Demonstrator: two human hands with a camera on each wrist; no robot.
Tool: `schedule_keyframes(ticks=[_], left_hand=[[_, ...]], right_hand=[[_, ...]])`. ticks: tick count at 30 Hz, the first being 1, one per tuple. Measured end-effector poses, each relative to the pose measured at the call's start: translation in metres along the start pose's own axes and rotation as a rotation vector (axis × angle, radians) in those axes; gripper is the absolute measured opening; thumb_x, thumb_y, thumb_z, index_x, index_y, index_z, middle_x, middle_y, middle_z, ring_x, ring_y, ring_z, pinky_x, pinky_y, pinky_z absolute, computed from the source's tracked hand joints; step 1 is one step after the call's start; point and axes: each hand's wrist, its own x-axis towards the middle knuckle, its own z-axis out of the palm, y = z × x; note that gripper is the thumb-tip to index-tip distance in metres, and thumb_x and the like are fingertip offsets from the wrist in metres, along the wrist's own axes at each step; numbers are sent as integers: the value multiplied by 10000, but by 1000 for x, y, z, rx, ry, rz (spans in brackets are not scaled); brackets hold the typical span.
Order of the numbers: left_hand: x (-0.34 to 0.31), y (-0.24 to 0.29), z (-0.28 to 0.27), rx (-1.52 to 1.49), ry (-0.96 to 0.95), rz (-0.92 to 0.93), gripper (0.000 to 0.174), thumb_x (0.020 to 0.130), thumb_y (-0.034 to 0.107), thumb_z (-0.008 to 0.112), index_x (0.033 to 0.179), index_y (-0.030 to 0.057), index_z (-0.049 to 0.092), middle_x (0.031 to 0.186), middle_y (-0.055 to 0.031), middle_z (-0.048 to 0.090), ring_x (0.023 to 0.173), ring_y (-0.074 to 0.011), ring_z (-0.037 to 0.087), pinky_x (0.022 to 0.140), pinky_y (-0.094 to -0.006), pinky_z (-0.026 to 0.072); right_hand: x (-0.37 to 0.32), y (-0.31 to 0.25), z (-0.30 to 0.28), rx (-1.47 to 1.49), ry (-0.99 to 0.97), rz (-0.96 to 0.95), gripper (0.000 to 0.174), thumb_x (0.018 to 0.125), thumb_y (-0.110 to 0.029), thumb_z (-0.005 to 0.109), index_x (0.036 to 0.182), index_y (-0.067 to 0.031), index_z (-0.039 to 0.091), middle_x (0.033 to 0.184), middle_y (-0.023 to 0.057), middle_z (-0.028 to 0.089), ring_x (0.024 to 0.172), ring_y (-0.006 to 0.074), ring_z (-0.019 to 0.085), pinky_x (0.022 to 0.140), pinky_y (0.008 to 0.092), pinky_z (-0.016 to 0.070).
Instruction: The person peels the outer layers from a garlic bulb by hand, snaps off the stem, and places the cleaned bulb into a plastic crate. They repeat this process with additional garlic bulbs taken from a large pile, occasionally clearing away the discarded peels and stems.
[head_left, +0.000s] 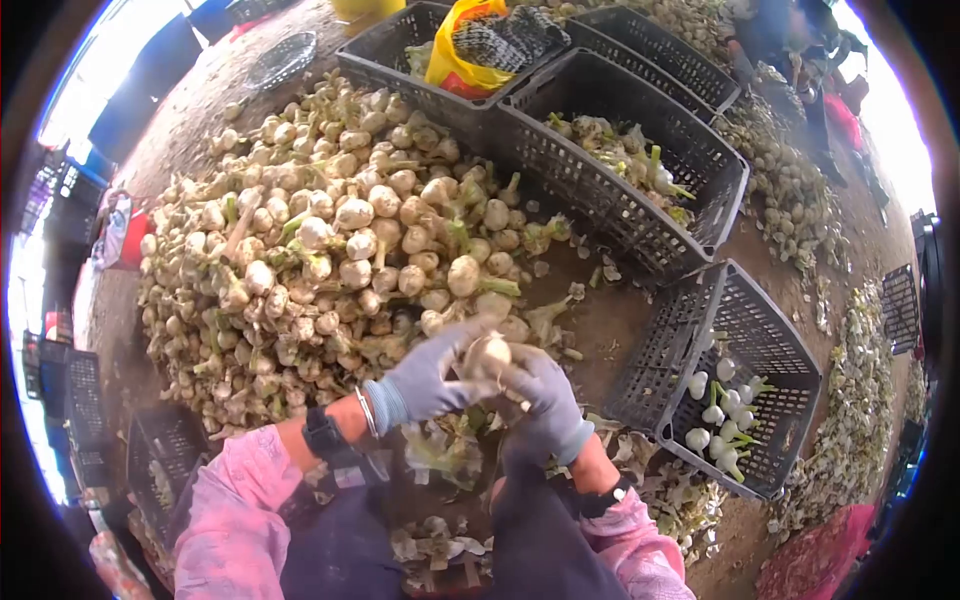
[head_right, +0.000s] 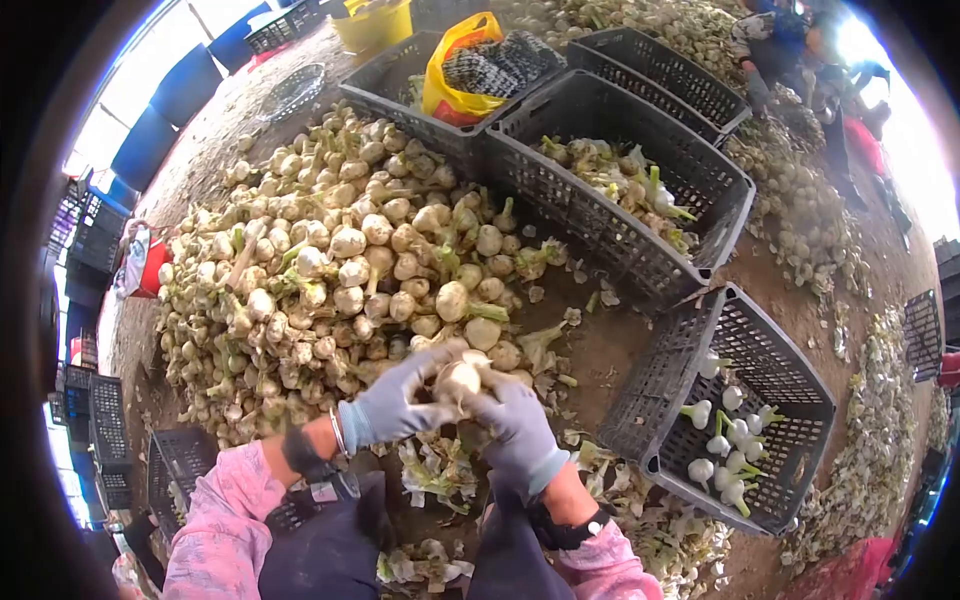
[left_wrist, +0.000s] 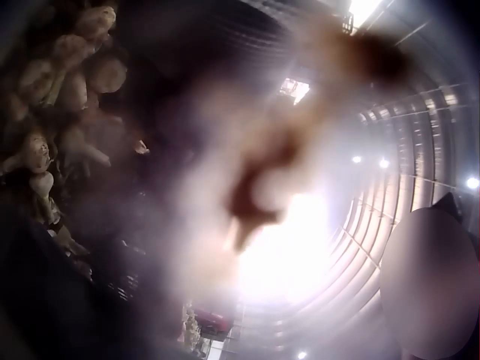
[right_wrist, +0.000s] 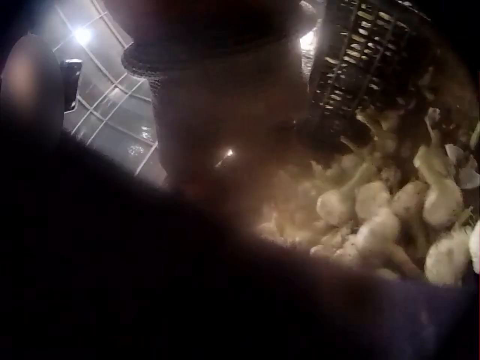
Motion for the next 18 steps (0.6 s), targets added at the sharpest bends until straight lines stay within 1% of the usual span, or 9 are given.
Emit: schedule_keyframes(ticks=[1,4,5,6,8,10,12,13,18], left_hand=[[-7,-9,6,-259,-78,-50,815,813,213,828,1492,90,395,1442,-113,481,1362,-236,427,1143,-377,337],[-25,-8,10,-489,16,-83,773,784,161,853,1430,64,441,1415,-85,506,1292,-184,487,1085,-333,404],[-32,-6,12,-660,70,-164,779,754,161,879,1394,55,448,1389,-69,519,1247,-151,506,1058,-311,423],[-38,-4,14,-523,170,-80,780,730,169,899,1359,58,450,1331,-62,542,1219,-139,514,1047,-311,427],[-50,-14,23,-261,219,71,760,717,172,909,1321,60,462,1307,-61,540,1210,-141,516,1035,-311,429],[-60,-5,45,-312,281,78,792,703,208,919,1309,59,432,1314,-95,523,1225,-175,510,1032,-331,429],[-56,4,60,-231,333,228,810,700,220,921,1314,61,416,1325,-115,513,1233,-195,505,1034,-341,429],[-47,7,60,-274,303,304,804,699,233,920,1300,81,409,1323,-143,512,1242,-233,509,1034,-364,432],[-27,7,38,-10,358,545,745,716,145,880,1290,80,411,1356,-212,504,1239,-378,531,1018,-423,455]], right_hand=[[5,-24,-8,-59,-111,44,668,687,-115,815,1310,-268,631,1317,184,560,1196,379,551,990,454,449],[2,-31,-15,-61,-127,-46,572,710,-135,801,1259,-224,667,1372,189,531,1236,393,529,1025,451,424],[3,-35,-21,124,-66,-3,478,726,-141,794,1194,-148,694,1366,198,544,1252,360,524,1038,418,416],[-8,-39,-22,336,65,140,337,805,-121,758,1129,-54,695,1249,173,622,1181,278,572,1009,371,441],[-42,-40,-7,711,400,592,174,916,-114,680,1051,-4,686,1126,121,669,1059,181,606,937,306,479],[-56,-56,-7,901,251,820,184,997,-137,591,1147,-37,623,989,16,646,863,75,593,783,247,497],[-50,-69,-10,1082,135,802,266,993,-149,602,1242,-64,568,994,-6,618,854,64,578,778,252,497],[-47,-63,-6,1229,119,770,335,982,-158,625,1293,-73,535,1092,5,622,924,88,599,823,267,506],[-12,-62,12,1319,260,673,345,963,-133,655,1278,-27,562,1159,44,652,1037,139,625,906,309,517]])
